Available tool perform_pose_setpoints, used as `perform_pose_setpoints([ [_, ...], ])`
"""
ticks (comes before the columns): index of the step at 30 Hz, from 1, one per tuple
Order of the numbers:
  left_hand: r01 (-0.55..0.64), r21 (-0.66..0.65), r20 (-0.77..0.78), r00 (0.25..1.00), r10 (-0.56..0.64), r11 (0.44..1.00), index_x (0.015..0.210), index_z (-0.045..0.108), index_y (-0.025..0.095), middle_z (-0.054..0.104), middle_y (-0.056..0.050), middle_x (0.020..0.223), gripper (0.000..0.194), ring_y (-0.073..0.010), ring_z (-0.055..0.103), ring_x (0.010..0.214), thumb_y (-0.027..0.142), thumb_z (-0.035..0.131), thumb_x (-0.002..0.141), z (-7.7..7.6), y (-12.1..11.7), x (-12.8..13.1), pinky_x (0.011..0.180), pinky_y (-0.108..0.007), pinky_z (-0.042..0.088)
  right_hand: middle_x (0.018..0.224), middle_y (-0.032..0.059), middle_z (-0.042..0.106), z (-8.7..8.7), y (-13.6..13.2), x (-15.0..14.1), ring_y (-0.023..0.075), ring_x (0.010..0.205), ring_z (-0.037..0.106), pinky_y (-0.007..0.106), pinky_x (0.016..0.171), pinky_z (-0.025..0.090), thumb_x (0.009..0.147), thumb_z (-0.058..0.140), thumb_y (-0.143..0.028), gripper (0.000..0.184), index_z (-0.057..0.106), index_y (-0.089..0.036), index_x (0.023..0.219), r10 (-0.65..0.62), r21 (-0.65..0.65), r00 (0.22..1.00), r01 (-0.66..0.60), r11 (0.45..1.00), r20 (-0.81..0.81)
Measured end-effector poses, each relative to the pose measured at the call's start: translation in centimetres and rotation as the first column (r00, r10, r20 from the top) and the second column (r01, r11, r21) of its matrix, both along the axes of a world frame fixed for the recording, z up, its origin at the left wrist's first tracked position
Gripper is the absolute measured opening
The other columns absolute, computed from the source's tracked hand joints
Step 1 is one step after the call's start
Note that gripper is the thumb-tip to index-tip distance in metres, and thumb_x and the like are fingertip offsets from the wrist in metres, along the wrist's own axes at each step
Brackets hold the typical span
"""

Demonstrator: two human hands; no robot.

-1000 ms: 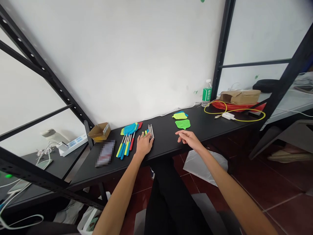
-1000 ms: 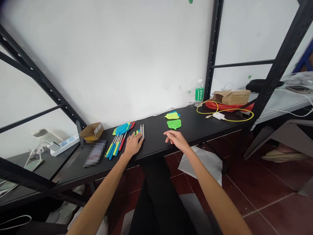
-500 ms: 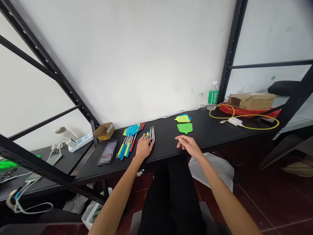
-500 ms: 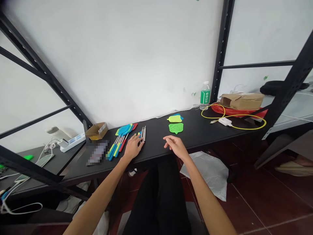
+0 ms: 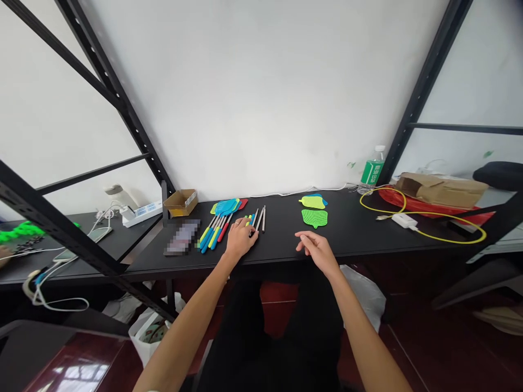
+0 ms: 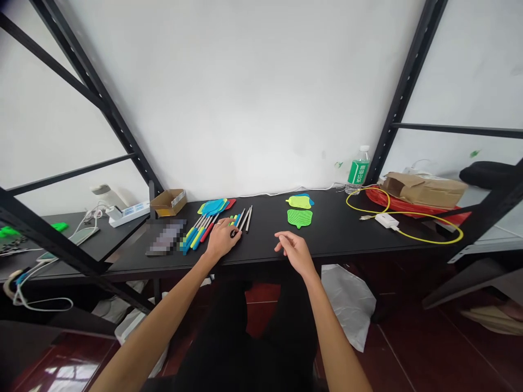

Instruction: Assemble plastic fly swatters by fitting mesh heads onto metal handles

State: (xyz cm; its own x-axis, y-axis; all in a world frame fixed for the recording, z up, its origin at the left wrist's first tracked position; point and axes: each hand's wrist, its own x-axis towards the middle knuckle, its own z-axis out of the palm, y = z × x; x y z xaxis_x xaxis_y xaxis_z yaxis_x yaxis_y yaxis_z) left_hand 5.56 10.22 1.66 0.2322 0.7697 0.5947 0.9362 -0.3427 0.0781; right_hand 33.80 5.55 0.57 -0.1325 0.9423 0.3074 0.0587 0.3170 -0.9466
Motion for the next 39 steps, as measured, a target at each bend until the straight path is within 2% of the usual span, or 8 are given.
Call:
perform_pose_setpoints([
  [11,-0.188,0.155,0.234,0.961,0.149,0.97,0.09,0.075,0.02,0.076,-0.007,0.09,0.016,-0.0278,0.065,0.093,0.026,0.06,0.089,0.1,-0.4,-0.5,0.079,-0.036,0.048,0.074,0.0051,0.07,0.0,0.7,-0.6,0.0139,0.057,0.049,0.027,0.056,0.041,0.091,0.056,-0.05,0.039,0.072,-0.017,0.106,-0.051,0.017,0.998,0.05,0.999,0.047],
  [21,-0.19,0.341,0.533,0.846,-0.023,0.921,0.1,0.073,0.02,0.076,-0.007,0.093,0.019,-0.0221,0.068,0.08,0.028,0.057,0.093,0.1,-0.7,-1.1,0.076,-0.033,0.049,0.078,0.007,0.072,0.4,1.5,-2.0,0.0151,0.058,0.055,0.027,0.055,0.045,0.09,0.055,-0.047,0.037,0.071,-0.016,0.104,-0.118,0.035,0.976,0.114,0.993,0.185],
  [25,-0.137,0.326,0.585,0.806,-0.085,0.935,0.103,0.072,0.02,0.076,-0.008,0.094,0.022,-0.0238,0.068,0.088,0.031,0.055,0.096,1.2,-1.7,-1.0,0.085,-0.037,0.05,0.106,0.01,0.074,3.4,2.7,-5.9,0.0229,0.089,0.067,0.036,0.078,0.053,0.09,0.056,-0.037,0.032,0.069,-0.021,0.115,-0.174,0.261,0.924,0.085,0.962,0.34],
  [29,-0.013,0.322,0.576,0.796,-0.185,0.947,0.099,0.073,0.022,0.076,-0.007,0.099,0.02,-0.0253,0.067,0.098,0.03,0.055,0.095,3.8,-3.9,-0.1,0.095,-0.041,0.048,0.136,0.0109,0.062,7.1,3.3,-11.0,0.0297,0.126,0.052,0.048,0.104,0.042,0.088,0.059,-0.027,0.05,0.056,-0.025,0.138,-0.232,0.552,0.843,-0.09,0.829,0.485],
  [31,0.055,0.344,0.563,0.787,-0.253,0.937,0.1,0.073,0.024,0.076,-0.005,0.1,0.02,-0.0242,0.067,0.096,0.03,0.055,0.095,5.2,-5.2,0.1,0.095,-0.041,0.049,0.124,0.0111,0.067,8.1,3.3,-13.1,0.0282,0.116,0.057,0.045,0.1,0.045,0.091,0.053,-0.024,0.041,0.06,-0.024,0.132,-0.173,0.574,0.848,-0.176,0.8,0.501],
  [34,0.129,0.362,0.578,0.746,-0.332,0.923,0.106,0.072,0.023,0.076,-0.005,0.102,0.022,-0.0217,0.067,0.095,0.03,0.054,0.097,6.3,-6.8,-0.3,0.094,-0.038,0.049,0.085,0.0053,0.068,8.3,3.2,-15.3,0.0213,0.08,0.062,0.034,0.075,0.049,0.096,0.047,-0.032,0.024,0.069,-0.023,0.094,-0.06,0.517,0.9,-0.192,0.835,0.432],
  [36,0.159,0.319,0.619,0.711,-0.332,0.934,0.117,0.069,0.023,0.074,-0.005,0.108,0.026,-0.0211,0.067,0.096,0.031,0.054,0.097,6.0,-7.2,-0.9,0.093,-0.036,0.05,0.061,0.001,0.055,7.8,3.4,-16.0,0.016,0.058,0.053,0.028,0.057,0.043,0.096,0.048,-0.049,0.04,0.059,-0.022,0.069,-0.06,0.419,0.962,-0.06,0.906,0.267],
  [39,0.215,0.178,0.695,0.664,-0.277,0.96,0.126,0.065,0.022,0.073,-0.006,0.113,0.032,-0.0198,0.068,0.094,0.028,0.05,0.098,4.3,-6.9,-1.6,0.089,-0.033,0.051,0.044,-0.0067,0.026,6.9,4.0,-16.5,0.0091,0.037,0.025,0.025,0.038,0.022,0.088,0.044,-0.077,0.063,0.036,-0.024,0.054,-0.024,0.101,0.998,0.029,0.994,-0.05],
])
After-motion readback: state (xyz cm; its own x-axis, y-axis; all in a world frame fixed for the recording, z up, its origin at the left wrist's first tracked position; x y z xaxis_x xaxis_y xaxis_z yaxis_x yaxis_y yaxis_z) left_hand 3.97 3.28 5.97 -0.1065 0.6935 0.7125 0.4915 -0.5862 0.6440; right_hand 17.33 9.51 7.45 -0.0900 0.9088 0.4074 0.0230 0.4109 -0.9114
